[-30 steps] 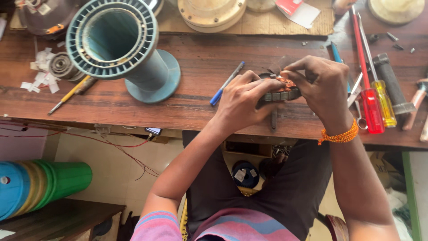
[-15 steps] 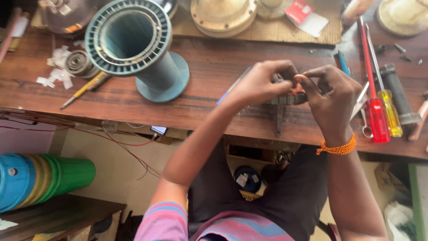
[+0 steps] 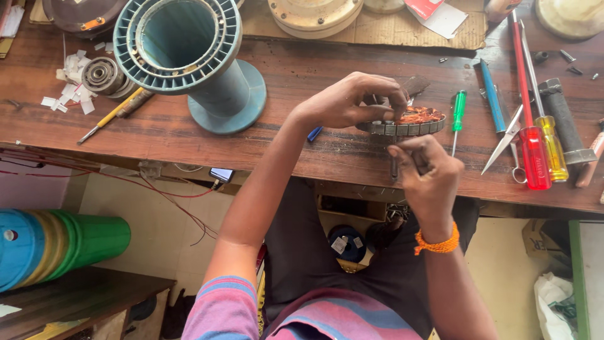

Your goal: The person sits at a workbench and fits copper wire coils into the slots of a motor armature rotor, pressing and arranging the windings by hand. They briefly pick up a pen, reach below the bench, and continue seating the copper windings around the rotor.

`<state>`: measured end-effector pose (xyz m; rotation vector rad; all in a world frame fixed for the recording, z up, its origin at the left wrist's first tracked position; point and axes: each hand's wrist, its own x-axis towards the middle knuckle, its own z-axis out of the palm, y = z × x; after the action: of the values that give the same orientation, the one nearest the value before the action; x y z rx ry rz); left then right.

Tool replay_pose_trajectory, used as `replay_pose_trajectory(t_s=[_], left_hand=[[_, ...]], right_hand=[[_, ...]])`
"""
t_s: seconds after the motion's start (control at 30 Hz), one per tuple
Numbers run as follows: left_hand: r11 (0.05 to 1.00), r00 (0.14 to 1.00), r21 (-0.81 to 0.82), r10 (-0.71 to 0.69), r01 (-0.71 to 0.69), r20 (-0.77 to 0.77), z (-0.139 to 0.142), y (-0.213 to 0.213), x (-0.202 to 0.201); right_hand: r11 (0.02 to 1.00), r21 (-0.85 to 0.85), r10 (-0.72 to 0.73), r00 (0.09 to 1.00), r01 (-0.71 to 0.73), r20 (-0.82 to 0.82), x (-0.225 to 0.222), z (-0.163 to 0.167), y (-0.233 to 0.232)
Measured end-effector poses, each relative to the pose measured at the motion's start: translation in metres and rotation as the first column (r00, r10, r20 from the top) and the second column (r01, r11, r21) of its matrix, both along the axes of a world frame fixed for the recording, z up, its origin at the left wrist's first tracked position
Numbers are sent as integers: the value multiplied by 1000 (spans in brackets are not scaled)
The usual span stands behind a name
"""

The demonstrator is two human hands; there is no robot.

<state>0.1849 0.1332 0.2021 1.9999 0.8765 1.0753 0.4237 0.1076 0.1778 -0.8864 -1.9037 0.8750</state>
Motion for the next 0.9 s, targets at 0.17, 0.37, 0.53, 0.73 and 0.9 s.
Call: replay_pose_trajectory(t_s=[0.17,0.37,0.53,0.73,0.9], left_hand=[[981,989,138,143,-136,-41,5,-18,12],[738,761,500,613,-454,-214,-11,-44,51],[632,734,599,671,-492,-105,-31,-41,56],[587,727,622,685,-518,-41,-34,-44,63],[569,706,621,707,-539,-36,-30,-49,67]], right_hand=[[999,-27,33,990,-37,-140,4,-38,-6],[997,-14,-80,994,79,-76,31,-41,14],[983,185,-9,999,-1,53,62,3,34],[970,232,41,993,-66,109,50,44,39],[967,246,32,985,-73,167,27,60,47]])
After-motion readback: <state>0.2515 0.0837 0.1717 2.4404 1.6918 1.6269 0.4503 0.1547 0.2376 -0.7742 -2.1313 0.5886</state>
